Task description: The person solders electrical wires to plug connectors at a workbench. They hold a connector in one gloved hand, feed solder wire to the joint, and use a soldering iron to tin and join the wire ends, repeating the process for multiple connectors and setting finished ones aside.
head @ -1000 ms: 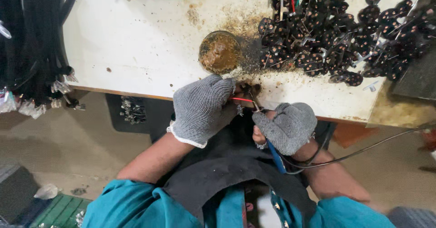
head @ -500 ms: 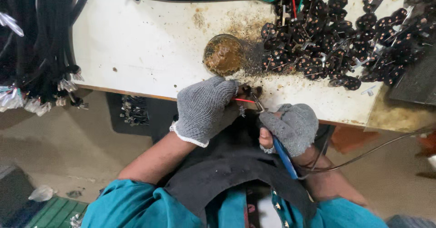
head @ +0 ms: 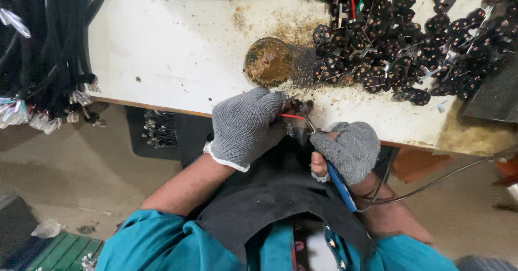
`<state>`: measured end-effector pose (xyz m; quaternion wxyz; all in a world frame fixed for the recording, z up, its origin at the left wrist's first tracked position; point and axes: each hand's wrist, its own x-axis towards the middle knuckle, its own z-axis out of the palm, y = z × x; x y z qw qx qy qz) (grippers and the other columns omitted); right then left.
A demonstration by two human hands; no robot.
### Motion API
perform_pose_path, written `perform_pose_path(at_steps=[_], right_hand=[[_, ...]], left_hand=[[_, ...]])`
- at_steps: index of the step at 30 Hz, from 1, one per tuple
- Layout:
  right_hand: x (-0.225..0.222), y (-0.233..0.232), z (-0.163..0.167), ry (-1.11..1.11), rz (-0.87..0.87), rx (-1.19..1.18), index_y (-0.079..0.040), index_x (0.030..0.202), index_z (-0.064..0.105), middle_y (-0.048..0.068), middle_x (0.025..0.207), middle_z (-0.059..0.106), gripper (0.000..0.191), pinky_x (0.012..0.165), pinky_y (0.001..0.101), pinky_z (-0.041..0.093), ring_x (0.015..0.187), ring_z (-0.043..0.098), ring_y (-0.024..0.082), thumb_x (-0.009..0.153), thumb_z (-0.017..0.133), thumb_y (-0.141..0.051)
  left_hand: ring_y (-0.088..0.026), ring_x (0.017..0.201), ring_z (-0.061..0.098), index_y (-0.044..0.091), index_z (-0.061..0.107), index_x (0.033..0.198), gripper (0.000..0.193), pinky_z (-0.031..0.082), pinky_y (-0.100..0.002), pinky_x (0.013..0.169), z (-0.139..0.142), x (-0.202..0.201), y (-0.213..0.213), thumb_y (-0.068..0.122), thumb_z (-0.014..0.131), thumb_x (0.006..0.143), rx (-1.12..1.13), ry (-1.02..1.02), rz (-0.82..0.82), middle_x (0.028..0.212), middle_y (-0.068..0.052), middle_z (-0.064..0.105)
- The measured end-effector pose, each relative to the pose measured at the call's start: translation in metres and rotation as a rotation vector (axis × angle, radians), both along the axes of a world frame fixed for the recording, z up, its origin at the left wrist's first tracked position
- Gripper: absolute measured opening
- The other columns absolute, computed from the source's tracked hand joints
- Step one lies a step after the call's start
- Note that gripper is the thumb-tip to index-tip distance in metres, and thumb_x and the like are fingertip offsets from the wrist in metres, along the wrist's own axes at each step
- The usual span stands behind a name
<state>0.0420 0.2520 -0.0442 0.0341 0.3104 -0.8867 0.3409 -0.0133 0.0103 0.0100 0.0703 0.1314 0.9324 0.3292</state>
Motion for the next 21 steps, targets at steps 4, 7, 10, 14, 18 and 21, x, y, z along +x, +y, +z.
perform_pose_path(at_steps=[4, 7, 10, 14, 18, 21], right_hand=[[-0.008, -0.011, 0.011, -0.423, -0.115, 0.043, -0.012, 0.079, 0.079, 0.005, 0.062, 0.069, 0.023, 0.054, 0.0425, 0.049, 0.057, 0.066, 0.027, 0.081, 0.074, -0.034], [-0.012, -0.017, 0.014, -1.256, -0.347, 0.134, -0.011, 0.061, 0.078, 0.003, 0.051, 0.071, 0.039, 0.049, 0.0343, 0.054, 0.045, 0.07, 0.02, 0.083, 0.072, -0.042], [-0.012, -0.017, 0.011, -1.132, -0.235, 0.194, -0.013, 0.058, 0.077, 0.003, 0.048, 0.069, 0.043, 0.048, 0.0324, 0.052, 0.043, 0.067, 0.018, 0.084, 0.068, -0.046], [-0.008, -0.013, 0.003, -1.147, -0.232, 0.159, -0.013, 0.059, 0.077, 0.003, 0.048, 0.067, 0.041, 0.047, 0.0354, 0.05, 0.042, 0.065, 0.02, 0.084, 0.071, -0.045], [-0.005, -0.003, -0.006, -0.005, 0.155, -0.048, -0.015, 0.089, 0.082, 0.006, 0.059, 0.063, 0.022, 0.044, 0.0427, 0.042, 0.049, 0.06, 0.027, 0.077, 0.082, -0.033], [-0.001, 0.002, -0.01, 0.051, 0.11, -0.09, -0.015, 0.099, 0.076, 0.006, 0.068, 0.065, 0.027, 0.047, 0.0441, 0.043, 0.056, 0.062, 0.029, 0.078, 0.085, -0.027]], left_hand=[[-0.029, 0.067, 0.065, 0.018, 0.068, 0.088, 0.021, 0.049, -0.042, 0.056, -0.001, 0.001, 0.0, 0.024, 0.082, 0.073, -0.015, -0.007, 0.003, 0.075, -0.006, 0.061], [-0.029, 0.067, 0.065, 0.018, 0.068, 0.087, 0.021, 0.049, -0.042, 0.056, -0.001, 0.001, 0.0, 0.025, 0.082, 0.073, -0.03, -0.002, 0.004, 0.075, -0.006, 0.061], [-0.029, 0.067, 0.065, 0.018, 0.068, 0.089, 0.023, 0.049, -0.042, 0.057, -0.002, 0.001, 0.0, 0.026, 0.083, 0.074, -0.009, 0.021, 0.001, 0.075, -0.006, 0.06], [-0.03, 0.067, 0.065, 0.018, 0.068, 0.088, 0.025, 0.049, -0.042, 0.057, -0.003, 0.001, 0.0, 0.028, 0.084, 0.072, -0.029, 0.019, -0.015, 0.075, -0.006, 0.06], [-0.029, 0.067, 0.065, 0.019, 0.068, 0.09, 0.024, 0.049, -0.042, 0.057, -0.003, 0.002, -0.001, 0.028, 0.084, 0.074, -0.024, 0.019, -0.009, 0.076, -0.006, 0.06], [-0.029, 0.067, 0.065, 0.019, 0.069, 0.092, 0.025, 0.049, -0.042, 0.056, -0.004, 0.003, -0.001, 0.027, 0.083, 0.072, -0.025, 0.004, -0.008, 0.076, -0.005, 0.06]])
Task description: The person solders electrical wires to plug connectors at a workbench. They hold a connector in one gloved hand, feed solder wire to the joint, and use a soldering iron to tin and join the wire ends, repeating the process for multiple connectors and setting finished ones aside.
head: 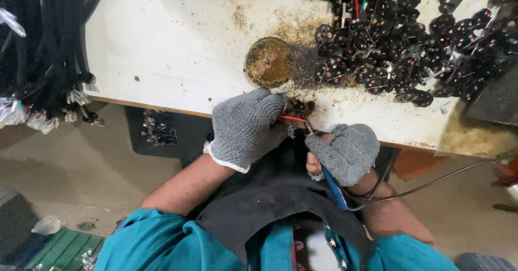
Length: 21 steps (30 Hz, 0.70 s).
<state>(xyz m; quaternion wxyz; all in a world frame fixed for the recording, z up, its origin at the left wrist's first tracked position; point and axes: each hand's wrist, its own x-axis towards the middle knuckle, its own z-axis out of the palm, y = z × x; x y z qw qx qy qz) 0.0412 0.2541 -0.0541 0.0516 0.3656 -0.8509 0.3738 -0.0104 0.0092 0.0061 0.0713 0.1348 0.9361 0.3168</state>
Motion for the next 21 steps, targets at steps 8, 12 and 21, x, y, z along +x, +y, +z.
perform_pose_path(at_steps=[8, 12, 21], right_hand=[[0.004, 0.001, -0.002, -0.126, 0.022, 0.059, -0.02, 0.095, 0.077, 0.005, 0.067, 0.066, 0.023, 0.049, 0.0441, 0.045, 0.057, 0.063, 0.029, 0.074, 0.084, -0.029], [0.005, 0.0, 0.006, -0.215, -0.113, -0.036, -0.017, 0.095, 0.076, 0.006, 0.07, 0.067, 0.021, 0.053, 0.0428, 0.048, 0.061, 0.065, 0.029, 0.077, 0.082, -0.027], [-0.008, -0.019, 0.029, -1.136, -0.583, -0.165, -0.011, 0.095, 0.075, 0.007, 0.077, 0.07, 0.015, 0.062, 0.0398, 0.055, 0.069, 0.071, 0.028, 0.084, 0.079, -0.021]], left_hand=[[-0.029, 0.067, 0.065, 0.019, 0.068, 0.091, 0.026, 0.049, -0.042, 0.056, 0.001, -0.001, 0.0, 0.028, 0.083, 0.072, -0.014, -0.005, -0.007, 0.076, -0.006, 0.06], [-0.03, 0.066, 0.064, 0.018, 0.068, 0.091, 0.027, 0.048, -0.043, 0.055, 0.002, -0.002, 0.0, 0.029, 0.083, 0.071, -0.004, 0.003, -0.008, 0.075, -0.007, 0.059], [-0.03, 0.066, 0.064, 0.017, 0.066, 0.09, 0.028, 0.048, -0.044, 0.054, 0.004, -0.003, 0.0, 0.03, 0.084, 0.072, -0.017, -0.007, -0.018, 0.076, -0.006, 0.059]])
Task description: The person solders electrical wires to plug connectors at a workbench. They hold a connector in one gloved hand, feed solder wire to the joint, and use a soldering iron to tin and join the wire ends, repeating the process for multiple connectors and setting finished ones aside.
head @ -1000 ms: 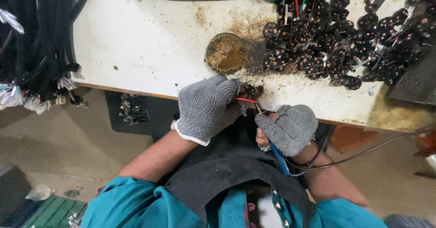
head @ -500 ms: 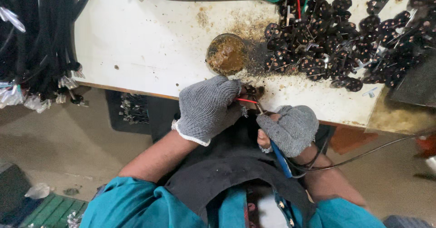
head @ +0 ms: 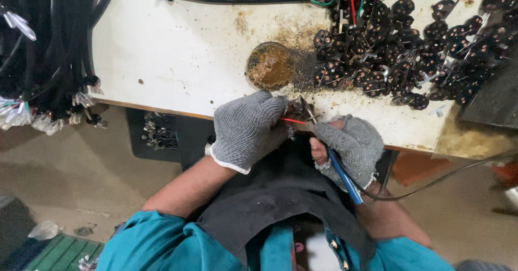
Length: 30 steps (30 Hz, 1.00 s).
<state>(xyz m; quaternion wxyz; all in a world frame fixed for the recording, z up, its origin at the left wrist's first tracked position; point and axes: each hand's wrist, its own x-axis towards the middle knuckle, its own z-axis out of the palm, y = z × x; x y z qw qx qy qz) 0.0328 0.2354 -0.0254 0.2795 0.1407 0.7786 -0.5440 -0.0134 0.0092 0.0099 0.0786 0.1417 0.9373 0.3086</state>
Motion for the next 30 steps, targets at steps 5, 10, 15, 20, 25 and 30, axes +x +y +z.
perform_pose_path(at_steps=[5, 10, 15, 20, 25, 30], right_hand=[[-0.006, 0.004, 0.004, 0.896, 0.365, 0.198, -0.01, 0.097, 0.075, 0.008, 0.08, 0.069, 0.018, 0.066, 0.0408, 0.054, 0.073, 0.07, 0.03, 0.083, 0.083, -0.018], [-0.006, 0.006, -0.001, 0.961, 0.349, 0.051, -0.008, 0.097, 0.074, 0.006, 0.077, 0.068, 0.017, 0.06, 0.0363, 0.051, 0.068, 0.068, 0.025, 0.084, 0.083, -0.011], [-0.005, 0.006, 0.003, 1.011, 0.379, 0.143, -0.01, 0.092, 0.07, 0.007, 0.076, 0.065, 0.02, 0.058, 0.0414, 0.046, 0.066, 0.066, 0.03, 0.076, 0.081, -0.006], [-0.006, 0.004, 0.0, 0.967, 0.414, 0.164, -0.011, 0.095, 0.073, 0.007, 0.075, 0.065, 0.02, 0.056, 0.0389, 0.046, 0.064, 0.064, 0.027, 0.078, 0.083, -0.007], [0.001, 0.009, 0.002, 0.566, 0.14, -0.148, -0.005, 0.092, 0.072, 0.007, 0.076, 0.067, 0.011, 0.053, 0.0345, 0.048, 0.063, 0.065, 0.022, 0.089, 0.079, -0.013], [0.007, 0.015, 0.015, 0.91, 0.227, 0.217, -0.009, 0.097, 0.069, 0.011, 0.088, 0.068, 0.018, 0.071, 0.0406, 0.055, 0.08, 0.069, 0.03, 0.095, 0.068, -0.027]], left_hand=[[-0.03, 0.067, 0.065, 0.017, 0.065, 0.088, 0.028, 0.048, -0.043, 0.056, 0.0, 0.0, 0.0, 0.029, 0.083, 0.071, -0.01, -0.005, -0.003, 0.076, -0.006, 0.058], [-0.029, 0.069, 0.065, 0.018, 0.066, 0.092, 0.029, 0.049, -0.043, 0.056, -0.001, 0.001, 0.001, 0.029, 0.084, 0.072, -0.002, 0.023, 0.008, 0.078, -0.006, 0.06], [-0.03, 0.067, 0.065, 0.018, 0.066, 0.089, 0.029, 0.048, -0.044, 0.054, -0.002, 0.002, 0.001, 0.03, 0.084, 0.07, -0.03, 0.02, 0.005, 0.076, -0.006, 0.059], [-0.03, 0.067, 0.065, 0.018, 0.066, 0.089, 0.03, 0.048, -0.044, 0.054, -0.002, 0.002, 0.001, 0.031, 0.085, 0.07, -0.047, 0.005, -0.006, 0.077, -0.006, 0.059], [-0.029, 0.069, 0.066, 0.019, 0.068, 0.094, 0.028, 0.049, -0.043, 0.056, -0.003, 0.003, 0.0, 0.029, 0.084, 0.073, -0.03, 0.035, -0.006, 0.079, -0.005, 0.06], [-0.03, 0.071, 0.066, 0.017, 0.068, 0.096, 0.029, 0.05, -0.043, 0.058, -0.003, 0.002, 0.001, 0.027, 0.082, 0.072, -0.013, 0.018, -0.016, 0.081, -0.006, 0.061]])
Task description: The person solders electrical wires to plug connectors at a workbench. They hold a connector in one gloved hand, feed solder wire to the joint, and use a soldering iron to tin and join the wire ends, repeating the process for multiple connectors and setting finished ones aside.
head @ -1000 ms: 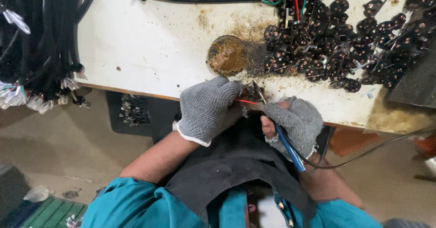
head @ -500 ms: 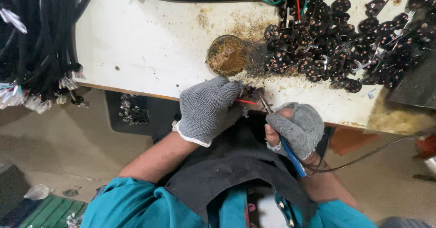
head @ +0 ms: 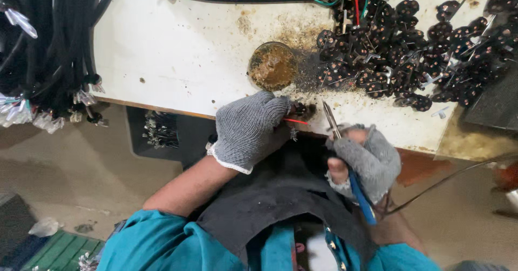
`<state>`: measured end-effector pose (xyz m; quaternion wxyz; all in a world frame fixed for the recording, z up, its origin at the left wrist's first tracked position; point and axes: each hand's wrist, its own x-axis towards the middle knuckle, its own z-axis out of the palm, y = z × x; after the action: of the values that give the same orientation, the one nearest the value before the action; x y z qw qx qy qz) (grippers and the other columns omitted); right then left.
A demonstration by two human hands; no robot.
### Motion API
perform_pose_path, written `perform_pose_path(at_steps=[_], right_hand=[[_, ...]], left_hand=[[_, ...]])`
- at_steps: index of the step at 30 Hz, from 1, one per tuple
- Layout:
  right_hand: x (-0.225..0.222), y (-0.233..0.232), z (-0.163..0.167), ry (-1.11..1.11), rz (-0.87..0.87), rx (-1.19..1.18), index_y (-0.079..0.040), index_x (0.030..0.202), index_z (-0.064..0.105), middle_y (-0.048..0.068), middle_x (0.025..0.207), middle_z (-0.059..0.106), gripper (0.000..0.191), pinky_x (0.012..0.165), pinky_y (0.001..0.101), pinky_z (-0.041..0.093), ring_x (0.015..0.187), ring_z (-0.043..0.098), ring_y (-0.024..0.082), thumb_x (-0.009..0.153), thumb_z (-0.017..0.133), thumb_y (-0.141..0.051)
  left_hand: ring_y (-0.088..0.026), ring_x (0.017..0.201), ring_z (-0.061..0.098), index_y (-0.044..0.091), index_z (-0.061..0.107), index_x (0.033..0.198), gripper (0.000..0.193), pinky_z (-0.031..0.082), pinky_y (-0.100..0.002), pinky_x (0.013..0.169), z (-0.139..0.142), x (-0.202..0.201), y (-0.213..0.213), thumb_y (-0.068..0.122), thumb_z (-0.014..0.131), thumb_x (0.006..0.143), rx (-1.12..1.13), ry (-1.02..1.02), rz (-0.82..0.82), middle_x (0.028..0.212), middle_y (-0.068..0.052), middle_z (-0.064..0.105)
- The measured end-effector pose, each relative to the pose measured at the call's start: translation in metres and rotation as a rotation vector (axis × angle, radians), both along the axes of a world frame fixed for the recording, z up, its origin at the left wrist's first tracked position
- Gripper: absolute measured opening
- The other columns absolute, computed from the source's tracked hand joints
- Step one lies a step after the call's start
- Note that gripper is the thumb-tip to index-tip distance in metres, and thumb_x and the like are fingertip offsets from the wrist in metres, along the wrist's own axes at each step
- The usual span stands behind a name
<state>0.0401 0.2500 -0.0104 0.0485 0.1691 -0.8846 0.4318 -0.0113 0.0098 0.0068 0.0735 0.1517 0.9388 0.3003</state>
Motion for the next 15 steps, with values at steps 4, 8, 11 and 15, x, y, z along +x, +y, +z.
perform_pose_path(at_steps=[4, 8, 11, 15], right_hand=[[-0.003, -0.001, 0.002, -0.241, 0.081, 0.117, -0.007, 0.096, 0.072, 0.013, 0.09, 0.072, 0.02, 0.077, 0.0426, 0.055, 0.084, 0.071, 0.035, 0.099, 0.068, -0.027], [0.0, -0.004, 0.002, -0.411, -0.088, -0.438, -0.002, 0.108, 0.066, 0.015, 0.106, 0.073, 0.045, 0.082, 0.0352, 0.06, 0.092, 0.074, 0.026, 0.092, 0.077, -0.042], [-0.001, -0.011, 0.001, -0.557, -0.094, -0.598, -0.003, 0.1, 0.073, 0.01, 0.094, 0.077, 0.037, 0.076, 0.0296, 0.061, 0.083, 0.076, 0.018, 0.09, 0.079, -0.038], [-0.006, -0.032, 0.003, -0.783, -0.155, -0.79, -0.004, 0.099, 0.069, 0.009, 0.103, 0.076, 0.023, 0.08, 0.032, 0.066, 0.099, 0.076, 0.02, 0.09, 0.081, -0.021]], left_hand=[[-0.032, 0.071, 0.067, 0.016, 0.064, 0.098, 0.03, 0.05, -0.044, 0.059, 0.006, -0.002, -0.002, 0.028, 0.08, 0.076, 0.057, -0.082, -0.008, 0.081, -0.008, 0.062], [-0.034, 0.08, 0.067, 0.011, 0.058, 0.109, 0.022, 0.052, -0.043, 0.069, 0.019, -0.002, -0.016, 0.021, 0.069, 0.093, 0.252, -0.141, -0.036, 0.09, -0.011, 0.064], [-0.037, 0.08, 0.068, 0.009, 0.06, 0.107, 0.017, 0.051, -0.044, 0.068, 0.024, -0.001, -0.025, 0.022, 0.065, 0.1, 0.276, -0.402, 0.005, 0.084, -0.012, 0.066], [-0.035, 0.07, 0.069, 0.006, 0.056, 0.105, 0.023, 0.054, -0.041, 0.067, 0.022, 0.001, -0.023, 0.026, 0.063, 0.1, 0.538, -0.741, 0.062, 0.078, -0.016, 0.064]])
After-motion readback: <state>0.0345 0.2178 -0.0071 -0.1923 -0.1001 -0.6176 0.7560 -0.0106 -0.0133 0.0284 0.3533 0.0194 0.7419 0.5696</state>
